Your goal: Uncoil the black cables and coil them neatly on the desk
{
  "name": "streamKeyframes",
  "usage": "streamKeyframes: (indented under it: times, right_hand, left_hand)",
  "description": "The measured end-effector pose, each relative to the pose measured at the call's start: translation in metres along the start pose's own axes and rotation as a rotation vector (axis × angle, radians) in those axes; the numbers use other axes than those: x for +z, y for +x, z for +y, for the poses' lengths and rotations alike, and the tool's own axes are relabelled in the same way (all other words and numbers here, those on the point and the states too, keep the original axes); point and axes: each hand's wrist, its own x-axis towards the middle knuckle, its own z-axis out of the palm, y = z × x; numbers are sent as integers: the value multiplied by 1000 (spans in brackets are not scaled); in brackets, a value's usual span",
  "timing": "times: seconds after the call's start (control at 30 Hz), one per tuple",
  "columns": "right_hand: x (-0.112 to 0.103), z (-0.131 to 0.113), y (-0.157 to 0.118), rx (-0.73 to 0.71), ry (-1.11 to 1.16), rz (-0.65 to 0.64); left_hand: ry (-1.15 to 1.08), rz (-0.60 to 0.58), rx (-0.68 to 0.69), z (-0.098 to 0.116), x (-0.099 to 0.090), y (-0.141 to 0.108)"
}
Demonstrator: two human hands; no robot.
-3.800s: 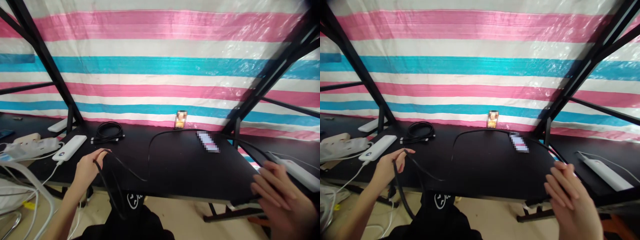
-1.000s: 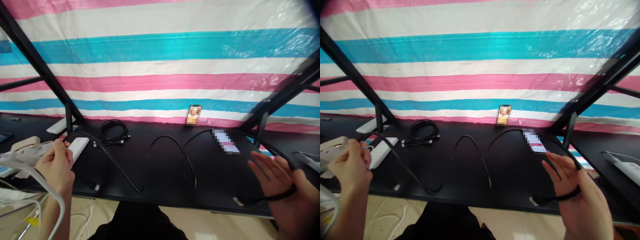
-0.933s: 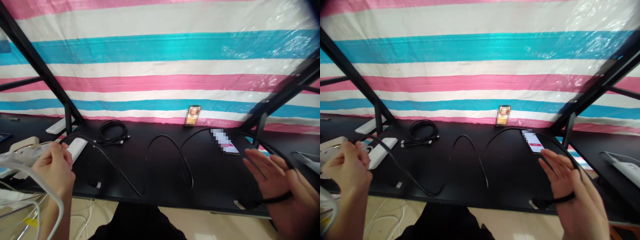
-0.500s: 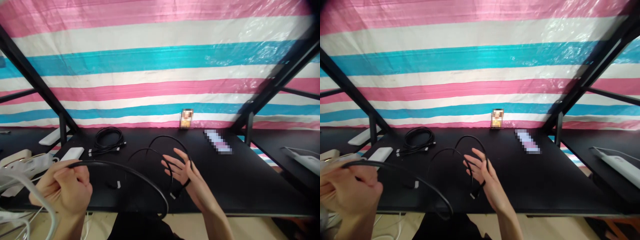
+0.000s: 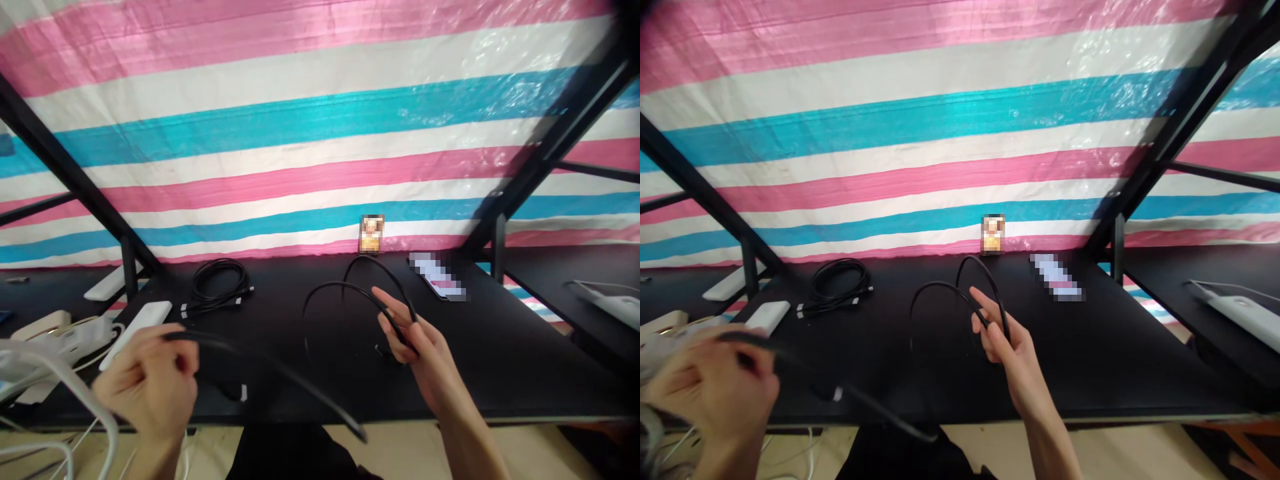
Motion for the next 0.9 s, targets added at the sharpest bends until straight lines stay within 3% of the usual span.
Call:
streamKeyframes:
  times: [0.17, 0.3, 0.37, 0.43, 0.5, 0.57, 0.6, 0.67, 0.73, 0.8, 0.9]
  right_hand:
    - [32, -22, -13, -107, -181, -288]
    - [48, -32, -16, -108, -443, -335]
    - [47, -32, -14, -161, -469, -282]
    - [44, -28, -12, -230, -442, -241]
    - [41, -24, -10, -278, -417, -216]
    - [39, -19, -8, -302, -378, -127]
    - [38, -16, -7, -300, -342, -44]
    - [35, -10, -3, -274, -226, 147]
    - [30, -4, 3, -206, -88, 215]
    - [26, 0, 7, -104, -14, 110]
    - [20, -2, 10, 7, -89, -81]
  left_hand:
    - [18, -342, 109, 5, 31, -28]
    - [52, -328, 269, 4, 38, -36]
    - [39, -274, 308, 1, 38, -35]
    - [24, -336, 284, -2, 40, -35]
    - [-10, -543, 151, -4, 45, -36]
    - [-69, -751, -95, -8, 50, -41]
    - [-113, -802, -237, -10, 52, -43]
    - [-211, -800, -486, -15, 54, -48]
    - [-309, -741, -641, -19, 54, -51]
    - [-404, -670, -736, -21, 53, -51]
    - [-469, -607, -865, -22, 52, -46]
